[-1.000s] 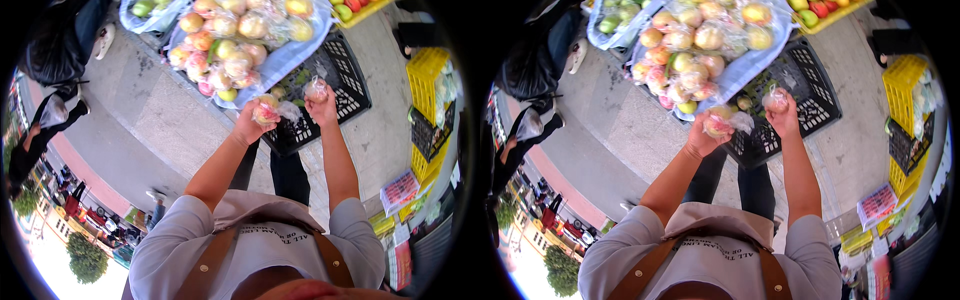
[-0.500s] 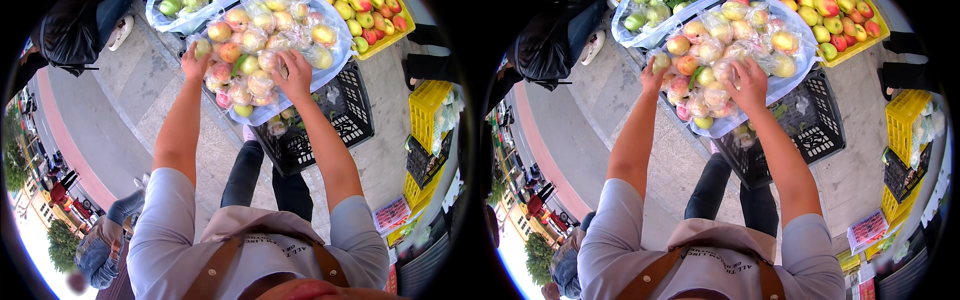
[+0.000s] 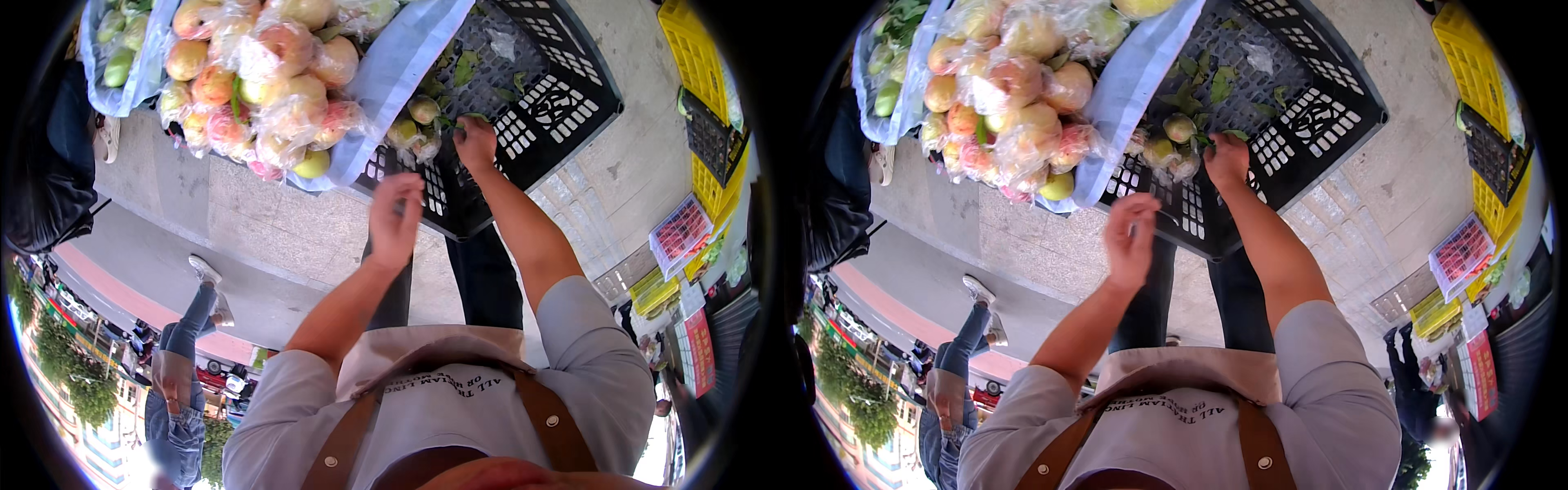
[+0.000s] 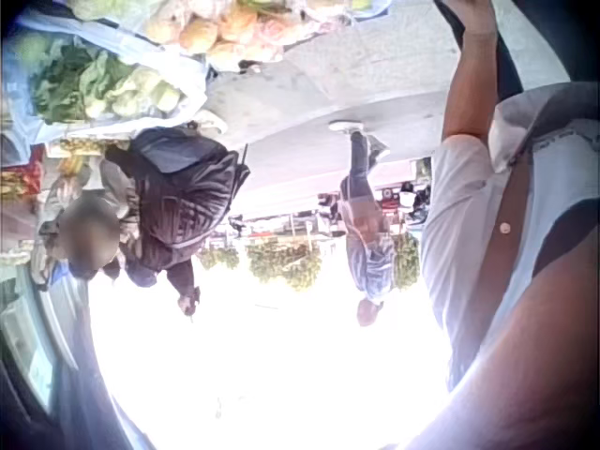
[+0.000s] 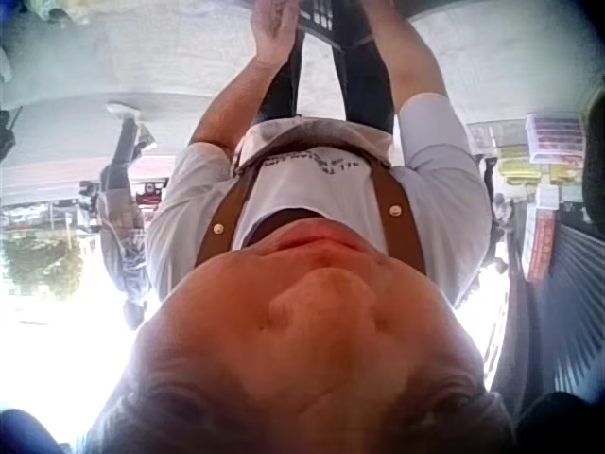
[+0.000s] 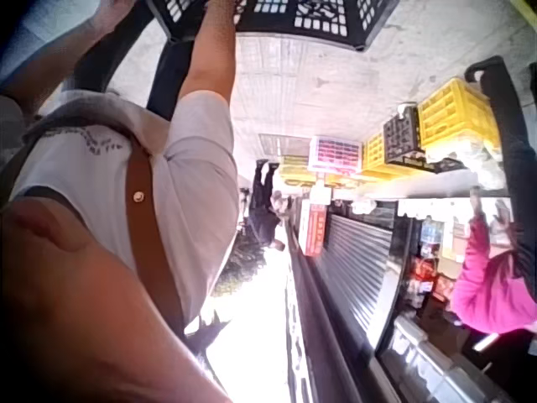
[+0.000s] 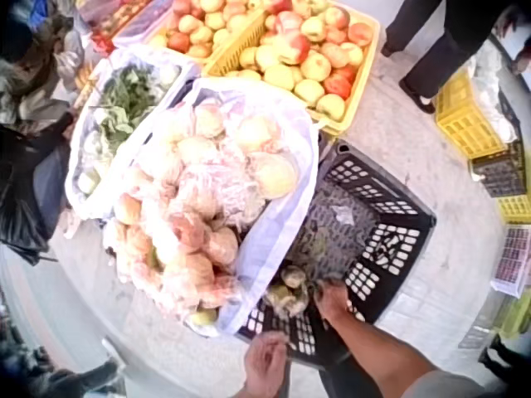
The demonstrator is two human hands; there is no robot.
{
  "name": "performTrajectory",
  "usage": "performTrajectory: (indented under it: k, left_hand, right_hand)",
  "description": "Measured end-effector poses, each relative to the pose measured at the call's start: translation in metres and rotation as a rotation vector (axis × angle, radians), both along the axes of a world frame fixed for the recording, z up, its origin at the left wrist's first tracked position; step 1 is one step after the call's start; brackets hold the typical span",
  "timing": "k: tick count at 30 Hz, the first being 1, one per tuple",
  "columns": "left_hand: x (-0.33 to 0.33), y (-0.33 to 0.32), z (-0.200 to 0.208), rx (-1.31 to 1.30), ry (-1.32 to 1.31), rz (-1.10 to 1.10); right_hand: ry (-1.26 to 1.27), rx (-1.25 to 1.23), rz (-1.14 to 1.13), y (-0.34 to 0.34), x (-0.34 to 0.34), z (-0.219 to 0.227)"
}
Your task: The person selects apples from a crate and places them into a plastic bag. They then move to a vegetable display, pick red chili peppers, and place them into a bag. Finally, they walk to a green bin and dispose of a plastic bag.
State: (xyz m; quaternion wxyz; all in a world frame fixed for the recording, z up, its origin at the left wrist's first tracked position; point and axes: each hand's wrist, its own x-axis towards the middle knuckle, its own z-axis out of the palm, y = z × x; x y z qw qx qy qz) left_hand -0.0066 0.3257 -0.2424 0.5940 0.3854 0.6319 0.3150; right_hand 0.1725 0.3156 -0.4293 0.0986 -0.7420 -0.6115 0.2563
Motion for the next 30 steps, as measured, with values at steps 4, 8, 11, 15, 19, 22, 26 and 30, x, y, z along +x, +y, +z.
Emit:
performTrajectory:
  k: [4,8,11,15,19,22,26,30]
  left_hand:
    - [0.054,-0.039,-0.123,0.066,0.546,-0.355]
    - [0.041,-0.008,-0.217,0.065,1.124,-1.018]
    - [0.01,0.005,-0.251,-0.079,1.269,-1.293]
    - [0.03,0.022,-0.246,-0.201,1.33,-1.449]
    - [0.026,0.023,-0.242,-0.237,1.241,-1.393]
    - [0.034,0.042,-0.218,-0.408,1.127,-1.371]
    - [0.047,0.052,-0.166,-0.433,0.909,-1.257]
    - [0.029,0.013,-0.112,-0.486,0.283,-0.561]
  right_hand:
    - [0.067,0.043,0.222,0.023,-0.036,-0.051]
    - [0.162,-0.333,0.259,0.021,-0.027,-0.089]
    - [0.152,-0.251,0.268,0.019,-0.01,-0.069]
    - [0.214,-0.242,-0.08,-0.011,0.016,-0.071]
    - [0.173,-0.566,0.02,-0.014,0.011,-0.052]
    - [0.359,-0.632,-0.067,-0.002,0.007,-0.026]
    - [0.224,-0.603,-0.015,-0.011,0.011,-0.009]
    - [0.255,-0.438,-0.369,0.018,0.015,0.069]
